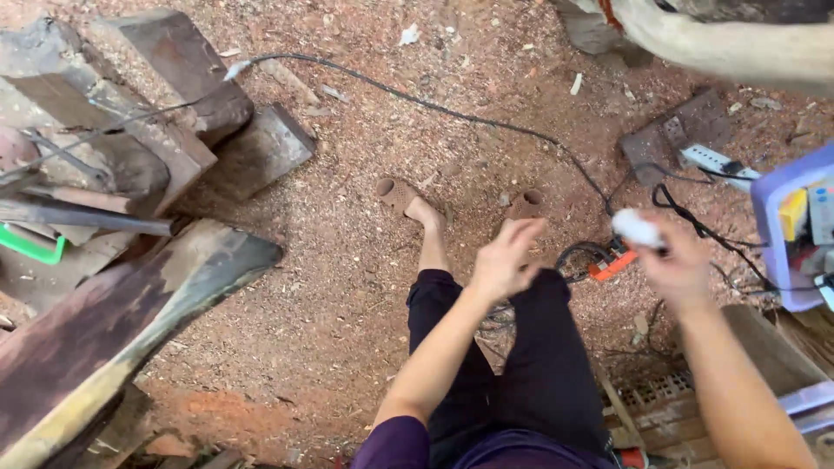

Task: Applying wood filler and liquid adhesive to repair a crack in a large piece of wood.

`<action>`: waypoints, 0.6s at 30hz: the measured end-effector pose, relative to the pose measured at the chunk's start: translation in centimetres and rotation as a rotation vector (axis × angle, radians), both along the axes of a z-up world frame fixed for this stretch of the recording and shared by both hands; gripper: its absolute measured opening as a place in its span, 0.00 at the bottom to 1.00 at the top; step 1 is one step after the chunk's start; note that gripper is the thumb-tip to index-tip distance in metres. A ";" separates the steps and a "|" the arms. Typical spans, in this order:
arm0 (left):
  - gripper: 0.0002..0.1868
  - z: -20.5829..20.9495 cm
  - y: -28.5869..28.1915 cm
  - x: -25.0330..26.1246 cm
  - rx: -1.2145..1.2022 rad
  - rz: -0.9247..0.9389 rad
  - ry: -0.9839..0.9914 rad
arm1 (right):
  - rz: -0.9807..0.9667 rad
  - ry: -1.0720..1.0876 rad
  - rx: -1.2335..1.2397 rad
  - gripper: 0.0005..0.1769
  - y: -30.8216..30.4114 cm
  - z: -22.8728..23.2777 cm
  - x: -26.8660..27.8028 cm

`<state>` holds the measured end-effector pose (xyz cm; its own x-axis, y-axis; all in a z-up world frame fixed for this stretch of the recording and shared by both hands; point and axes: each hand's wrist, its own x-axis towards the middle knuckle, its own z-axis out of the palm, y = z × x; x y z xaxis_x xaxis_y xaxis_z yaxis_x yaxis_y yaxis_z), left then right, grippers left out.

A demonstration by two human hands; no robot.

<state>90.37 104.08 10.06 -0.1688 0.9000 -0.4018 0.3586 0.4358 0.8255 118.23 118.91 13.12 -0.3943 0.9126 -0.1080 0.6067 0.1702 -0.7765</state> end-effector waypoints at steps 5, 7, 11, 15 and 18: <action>0.38 -1.0 2.7 -7.0 0.240 0.046 0.099 | 0.503 0.025 -0.078 0.22 0.1 -2.7 -16.9; 0.21 -3.3 2.1 -10.5 0.250 0.127 0.247 | 0.708 -0.011 -0.106 0.21 1.5 -4.5 -21.9; 0.18 -5.4 2.6 -19.4 0.221 0.296 0.163 | 0.929 0.011 -0.274 0.31 9.6 -11.2 -34.2; 0.24 -13.2 -0.3 -24.4 0.054 0.559 0.163 | 0.807 -0.507 -0.271 0.18 20.5 -31.1 -43.9; 0.19 -16.5 -0.9 -26.3 -0.037 0.695 0.259 | 0.725 -0.743 -0.280 0.28 27.1 -40.1 -53.5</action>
